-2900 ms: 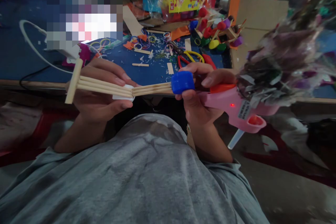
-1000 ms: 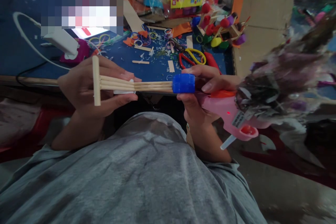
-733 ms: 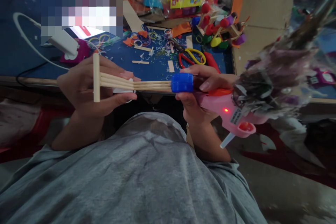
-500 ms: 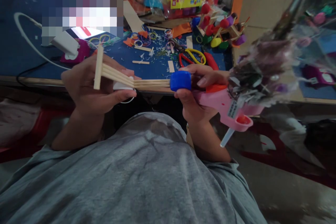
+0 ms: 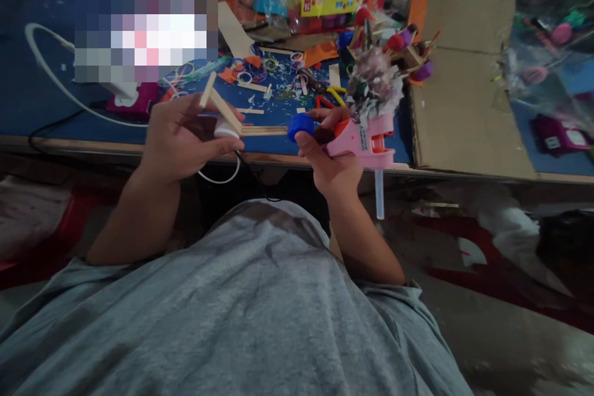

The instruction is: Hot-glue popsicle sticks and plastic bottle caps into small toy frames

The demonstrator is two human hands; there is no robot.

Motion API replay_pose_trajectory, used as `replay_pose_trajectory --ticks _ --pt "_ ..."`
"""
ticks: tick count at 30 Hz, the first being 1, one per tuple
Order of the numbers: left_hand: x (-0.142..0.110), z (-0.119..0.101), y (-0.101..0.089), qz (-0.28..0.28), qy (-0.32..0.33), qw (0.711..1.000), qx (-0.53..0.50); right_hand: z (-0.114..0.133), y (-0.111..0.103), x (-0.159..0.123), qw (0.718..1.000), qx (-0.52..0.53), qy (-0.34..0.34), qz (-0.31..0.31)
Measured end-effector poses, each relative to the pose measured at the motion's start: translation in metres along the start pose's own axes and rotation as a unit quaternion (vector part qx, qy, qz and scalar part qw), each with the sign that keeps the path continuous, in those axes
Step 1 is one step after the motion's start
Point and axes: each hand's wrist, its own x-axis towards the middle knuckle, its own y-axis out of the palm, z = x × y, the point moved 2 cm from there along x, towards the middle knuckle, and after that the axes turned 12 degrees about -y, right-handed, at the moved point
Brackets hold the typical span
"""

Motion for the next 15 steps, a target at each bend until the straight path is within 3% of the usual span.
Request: replay_pose_trajectory --ticks 3,10,15 --pt "0.01 0.016 -0.005 0.012 0.019 1.0 -0.006 -0.014 -0.004 -0.003 1.0 -0.006 0.009 0.006" --pt "0.037 0.044 -0.005 0.014 -0.042 0.999 0.017 -0.053 -0.021 -0.004 0.99 -0.073 0.101 0.062" --pt "0.04 0.054 -0.002 -0.003 -0.071 0.997 0.022 -0.063 -0.024 -0.004 0.981 -0.094 0.148 0.085"
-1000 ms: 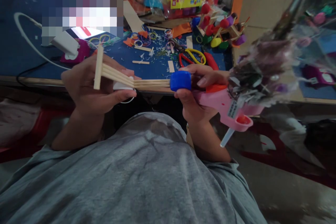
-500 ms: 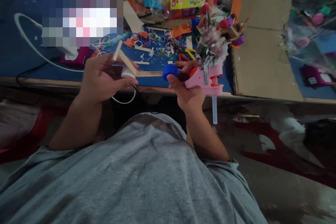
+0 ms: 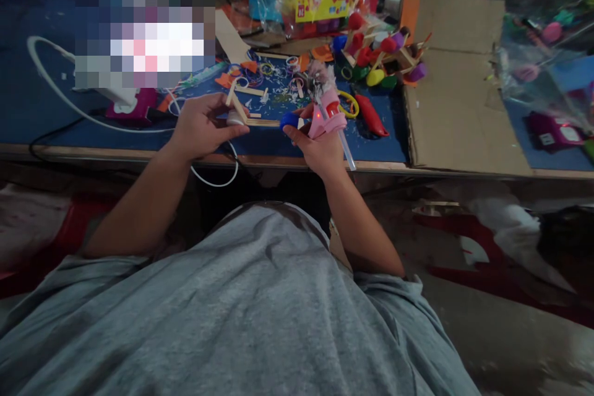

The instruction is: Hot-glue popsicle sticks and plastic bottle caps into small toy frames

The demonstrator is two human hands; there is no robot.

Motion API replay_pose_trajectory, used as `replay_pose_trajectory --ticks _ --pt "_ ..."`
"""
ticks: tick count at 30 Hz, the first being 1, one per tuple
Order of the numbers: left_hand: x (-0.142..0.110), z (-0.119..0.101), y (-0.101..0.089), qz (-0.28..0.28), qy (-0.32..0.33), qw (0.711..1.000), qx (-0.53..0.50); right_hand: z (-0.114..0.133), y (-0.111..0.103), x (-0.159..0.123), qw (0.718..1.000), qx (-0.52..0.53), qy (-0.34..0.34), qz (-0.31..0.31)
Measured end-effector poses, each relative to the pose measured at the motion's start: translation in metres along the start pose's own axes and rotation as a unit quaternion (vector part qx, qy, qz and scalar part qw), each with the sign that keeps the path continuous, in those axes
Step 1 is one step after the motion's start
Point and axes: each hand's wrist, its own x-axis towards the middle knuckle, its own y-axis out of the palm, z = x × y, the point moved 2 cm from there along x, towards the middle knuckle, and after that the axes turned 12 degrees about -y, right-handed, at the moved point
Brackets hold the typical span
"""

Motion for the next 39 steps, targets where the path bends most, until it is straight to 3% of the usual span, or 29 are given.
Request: replay_pose_trajectory --ticks 5,11,18,25,39 --pt "-0.002 0.002 0.0 -0.013 -0.022 0.998 0.063 0.003 0.0 0.001 0.999 -0.013 0.022 0.025" --pt "-0.001 0.004 -0.002 -0.012 -0.034 0.997 0.064 0.003 -0.001 0.002 0.999 -0.017 0.046 0.016" --pt "-0.002 0.002 -0.003 -0.013 -0.013 0.994 0.104 0.004 -0.001 0.005 0.996 -0.047 0.06 0.05" --pt "-0.006 0.004 -0.002 -0.043 0.002 0.992 0.121 0.009 0.003 0.005 0.996 -0.036 0.056 0.051" --pt "-0.01 0.004 -0.002 -0.044 0.0 0.986 0.164 0.014 0.005 0.004 0.996 -0.051 0.063 0.032"
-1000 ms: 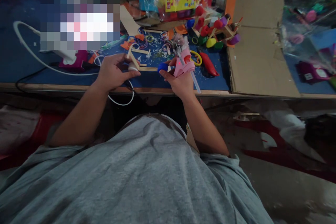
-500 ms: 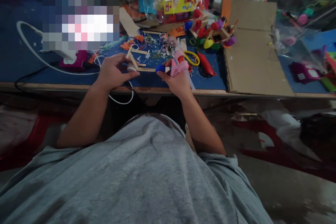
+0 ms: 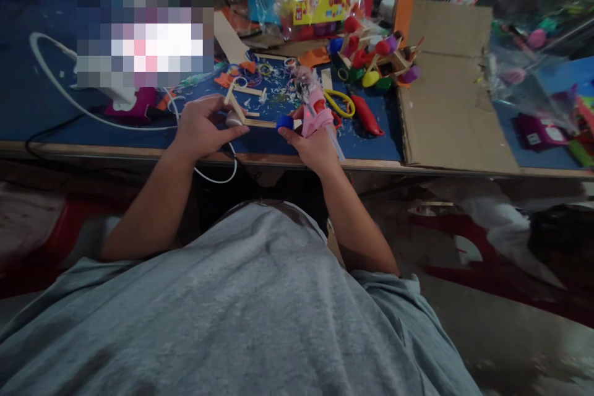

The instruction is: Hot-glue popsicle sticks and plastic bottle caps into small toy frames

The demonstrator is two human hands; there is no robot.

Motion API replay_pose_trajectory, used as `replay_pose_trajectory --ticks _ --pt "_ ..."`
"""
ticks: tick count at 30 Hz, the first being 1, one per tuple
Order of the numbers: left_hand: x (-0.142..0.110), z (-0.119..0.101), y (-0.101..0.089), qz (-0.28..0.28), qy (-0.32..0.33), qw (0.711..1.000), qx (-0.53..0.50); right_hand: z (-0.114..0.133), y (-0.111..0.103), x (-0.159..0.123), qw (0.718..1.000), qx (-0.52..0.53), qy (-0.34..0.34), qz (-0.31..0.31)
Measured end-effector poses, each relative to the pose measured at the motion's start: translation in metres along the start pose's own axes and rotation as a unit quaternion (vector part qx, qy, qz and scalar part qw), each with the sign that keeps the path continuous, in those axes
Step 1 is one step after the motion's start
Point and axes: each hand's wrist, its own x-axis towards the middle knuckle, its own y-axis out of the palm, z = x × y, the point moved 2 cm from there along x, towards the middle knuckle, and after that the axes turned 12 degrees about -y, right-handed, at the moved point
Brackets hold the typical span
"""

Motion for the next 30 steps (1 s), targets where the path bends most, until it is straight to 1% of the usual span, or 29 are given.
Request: replay_pose_trajectory --ticks 9,13,19,26,30 --pt "0.0017 -0.0019 -0.0027 0.006 0.0 1.0 0.018 -0.0028 -0.0013 -0.0001 1.0 0.003 0.004 0.027" --pt "0.0024 -0.0021 -0.0025 0.006 0.003 1.0 0.001 -0.0008 -0.0015 0.0003 0.999 0.0 0.003 0.035" --pt "0.0026 -0.002 -0.0018 0.005 -0.008 1.0 0.006 0.0024 -0.0008 0.0002 1.0 0.005 0.018 0.021" --pt "0.0018 -0.0051 -0.0023 0.02 -0.011 1.0 -0.003 0.0056 -0.0014 0.0 1.0 -0.005 0.013 0.027" --pt "0.0021 -0.0026 -0.0023 0.014 -0.014 1.0 0.006 0.0063 -0.0031 -0.0014 0.999 -0.023 0.009 0.024"
